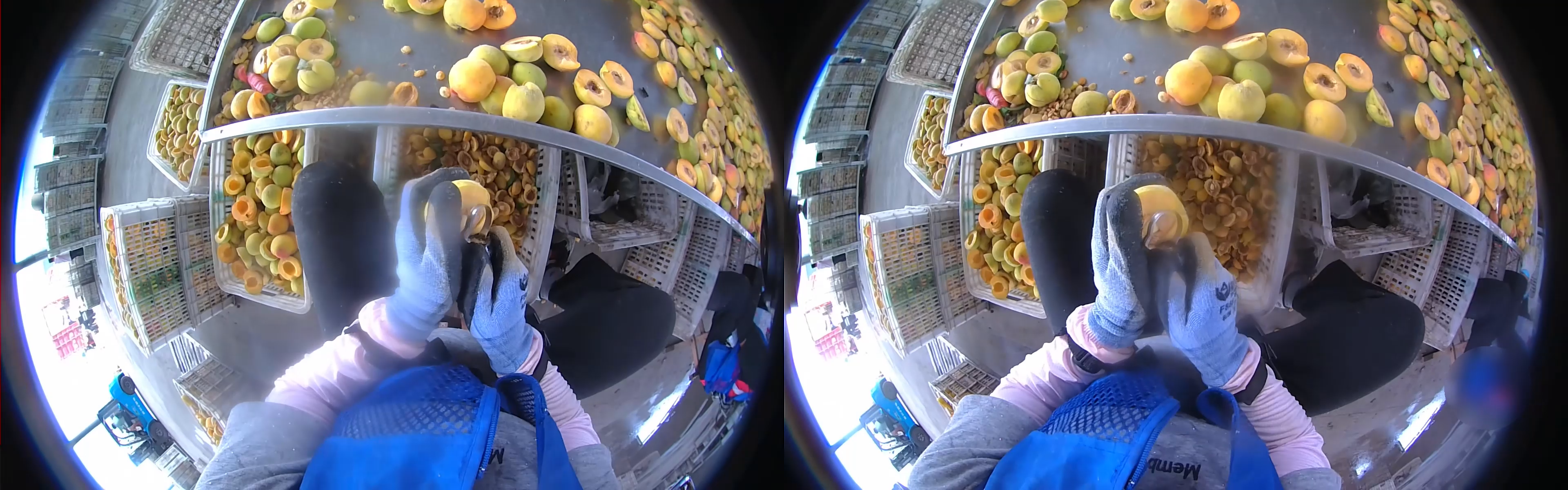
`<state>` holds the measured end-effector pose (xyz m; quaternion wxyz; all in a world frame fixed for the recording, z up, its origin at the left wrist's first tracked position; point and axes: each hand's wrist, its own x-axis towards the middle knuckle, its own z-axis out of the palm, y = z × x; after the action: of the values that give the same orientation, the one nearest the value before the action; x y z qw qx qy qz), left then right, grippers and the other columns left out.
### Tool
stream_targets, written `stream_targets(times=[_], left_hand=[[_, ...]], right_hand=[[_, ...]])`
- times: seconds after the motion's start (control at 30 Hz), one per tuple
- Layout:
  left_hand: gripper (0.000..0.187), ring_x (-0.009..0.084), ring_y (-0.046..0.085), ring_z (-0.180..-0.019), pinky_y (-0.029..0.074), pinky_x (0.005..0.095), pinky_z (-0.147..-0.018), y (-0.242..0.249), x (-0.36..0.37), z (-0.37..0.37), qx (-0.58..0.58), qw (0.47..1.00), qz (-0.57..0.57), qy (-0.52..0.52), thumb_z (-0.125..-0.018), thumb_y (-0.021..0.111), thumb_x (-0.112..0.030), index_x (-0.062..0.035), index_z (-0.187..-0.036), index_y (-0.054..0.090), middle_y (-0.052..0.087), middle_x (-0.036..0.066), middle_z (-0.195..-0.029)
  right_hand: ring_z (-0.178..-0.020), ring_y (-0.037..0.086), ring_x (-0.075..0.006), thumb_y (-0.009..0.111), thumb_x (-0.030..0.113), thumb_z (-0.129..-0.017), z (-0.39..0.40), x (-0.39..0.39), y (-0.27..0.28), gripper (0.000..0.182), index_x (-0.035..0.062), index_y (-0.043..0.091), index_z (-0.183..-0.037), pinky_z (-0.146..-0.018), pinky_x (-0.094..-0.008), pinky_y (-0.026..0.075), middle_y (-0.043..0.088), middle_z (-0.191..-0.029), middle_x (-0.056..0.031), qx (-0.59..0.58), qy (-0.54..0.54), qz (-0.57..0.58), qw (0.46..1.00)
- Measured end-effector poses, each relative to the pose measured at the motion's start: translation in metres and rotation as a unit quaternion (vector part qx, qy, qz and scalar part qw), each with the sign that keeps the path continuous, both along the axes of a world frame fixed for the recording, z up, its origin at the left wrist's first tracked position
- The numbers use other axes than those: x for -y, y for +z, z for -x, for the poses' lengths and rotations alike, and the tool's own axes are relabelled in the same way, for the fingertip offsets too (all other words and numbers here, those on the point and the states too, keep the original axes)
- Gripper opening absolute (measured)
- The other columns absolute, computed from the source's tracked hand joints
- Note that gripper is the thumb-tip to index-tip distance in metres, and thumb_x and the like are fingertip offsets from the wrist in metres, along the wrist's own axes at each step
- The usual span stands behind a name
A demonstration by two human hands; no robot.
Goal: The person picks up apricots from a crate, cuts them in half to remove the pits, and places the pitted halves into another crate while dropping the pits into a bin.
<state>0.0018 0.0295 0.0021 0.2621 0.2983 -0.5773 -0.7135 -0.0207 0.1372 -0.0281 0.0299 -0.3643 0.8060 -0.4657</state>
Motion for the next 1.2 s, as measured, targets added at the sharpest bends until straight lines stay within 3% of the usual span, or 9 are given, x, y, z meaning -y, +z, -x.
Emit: stream_targets(times=[0.2, 0.33, 0.6, 0.63, 0.73, 0.9, 1.0, 1.1, 1.2], left_hand=[[0.023, 0.0184, 0.058, -0.089, 0.048, 0.029, -0.079, -0.017, 0.002, 0.001, 0.005, 0.99, 0.144, -0.007, -0.097, 0.054, -0.015, 0.0026, -0.112, 0.055, 0.058, 0.013, -0.103], [0.02, 0.0167, 0.057, -0.084, 0.047, 0.0274, -0.074, -0.028, -0.003, -0.003, 0.006, 1.0, -0.023, -0.018, -0.097, 0.054, -0.013, 0.0025, -0.11, 0.055, 0.057, 0.011, -0.098], [0.031, 0.0096, 0.057, -0.088, 0.047, 0.0258, -0.079, 0.004, 0.048, 0.008, 0.085, 0.944, -0.098, -0.303, -0.098, 0.052, -0.028, -0.0012, -0.113, 0.059, 0.062, 0.005, -0.099], [0.035, 0.0119, 0.058, -0.092, 0.047, 0.0263, -0.084, 0.003, 0.061, 0.011, 0.088, 0.923, -0.124, -0.353, -0.098, 0.052, -0.03, -0.0006, -0.116, 0.059, 0.062, 0.004, -0.1], [0.033, 0.0144, 0.06, -0.095, 0.047, 0.0273, -0.086, -0.007, 0.061, 0.015, 0.051, 0.915, 0.128, -0.38, -0.097, 0.051, -0.027, 0.0006, -0.111, 0.063, 0.064, 0.008, -0.101], [0.03, 0.0163, 0.062, -0.093, 0.049, 0.0299, -0.083, -0.015, 0.044, 0.012, 0.025, 0.94, 0.049, -0.336, -0.097, 0.051, -0.022, 0.003, -0.108, 0.063, 0.065, 0.011, -0.101], [0.035, 0.0184, 0.062, -0.086, 0.05, 0.0312, -0.078, -0.028, 0.046, 0.009, -0.007, 0.929, -0.006, -0.371, -0.099, 0.047, -0.027, 0.0036, -0.104, 0.063, 0.064, 0.012, -0.098], [0.04, 0.0206, 0.062, -0.082, 0.05, 0.0328, -0.076, -0.044, 0.038, 0.006, -0.099, 0.919, 0.009, -0.381, -0.1, 0.043, -0.032, 0.0035, -0.104, 0.061, 0.063, 0.011, -0.101], [0.029, 0.0207, 0.063, -0.083, 0.051, 0.0323, -0.078, -0.049, 0.027, -0.004, -0.054, 0.889, -0.354, -0.285, -0.095, 0.055, -0.021, 0.004, -0.11, 0.056, 0.062, 0.012, -0.103]], right_hand=[[-0.078, 0.06, -0.0408, 0.05, 0.02, -0.093, -0.003, -0.004, -0.016, 0.041, -0.01, 0.044, -0.121, -0.069, -0.043, 0.048, 0.059, -0.092, -0.0261, 0.028, 0.018, -0.004, 0.999], [-0.09, 0.06, -0.0397, 0.05, 0.019, -0.093, -0.003, -0.012, -0.023, 0.043, -0.0092, 0.044, -0.125, -0.075, -0.0428, 0.048, 0.058, -0.102, -0.0269, 0.147, 0.06, 0.009, 0.987], [-0.084, 0.062, -0.0319, 0.058, 0.01, -0.092, -0.001, -0.017, -0.036, 0.03, -0.0072, 0.053, -0.116, -0.071, -0.0378, 0.053, 0.06, -0.102, -0.0207, -0.152, 0.046, 0.004, 0.987], [-0.073, 0.059, -0.0275, 0.056, 0.018, -0.094, -0.002, -0.012, -0.025, 0.028, -0.0047, 0.054, -0.11, -0.062, -0.0349, 0.049, 0.06, -0.093, -0.0169, 0.126, 0.016, 0.055, 0.99], [-0.044, 0.047, -0.015, 0.049, 0.04, -0.098, -0.007, 0.002, 0.013, 0.038, 0.0022, 0.056, -0.096, -0.038, -0.0274, 0.036, 0.055, -0.068, -0.0062, 0.675, -0.06, 0.142, 0.721], [-0.041, 0.038, -0.0069, 0.041, 0.045, -0.101, -0.002, -0.012, 0.018, 0.04, 0.007, 0.055, -0.098, -0.033, -0.0193, 0.028, 0.045, -0.061, -0.0009, 0.828, 0.078, 0.231, 0.505], [-0.04, 0.033, -0.0052, 0.037, 0.054, -0.099, -0.006, -0.008, 0.011, 0.05, 0.0078, 0.054, -0.095, -0.033, -0.0187, 0.025, 0.04, -0.057, 0.0014, 0.888, 0.193, 0.37, 0.193], [-0.038, 0.032, -0.0048, 0.038, 0.057, -0.098, -0.013, -0.008, 0.011, 0.052, 0.0075, 0.053, -0.094, -0.032, -0.0183, 0.028, 0.041, -0.057, 0.0008, 0.888, 0.183, 0.394, 0.153], [-0.038, 0.035, -0.0051, 0.038, 0.057, -0.097, -0.014, -0.008, 0.007, 0.052, 0.0076, 0.052, -0.095, -0.031, -0.0185, 0.031, 0.042, -0.058, 0.0001, 0.862, 0.228, 0.42, 0.171]])
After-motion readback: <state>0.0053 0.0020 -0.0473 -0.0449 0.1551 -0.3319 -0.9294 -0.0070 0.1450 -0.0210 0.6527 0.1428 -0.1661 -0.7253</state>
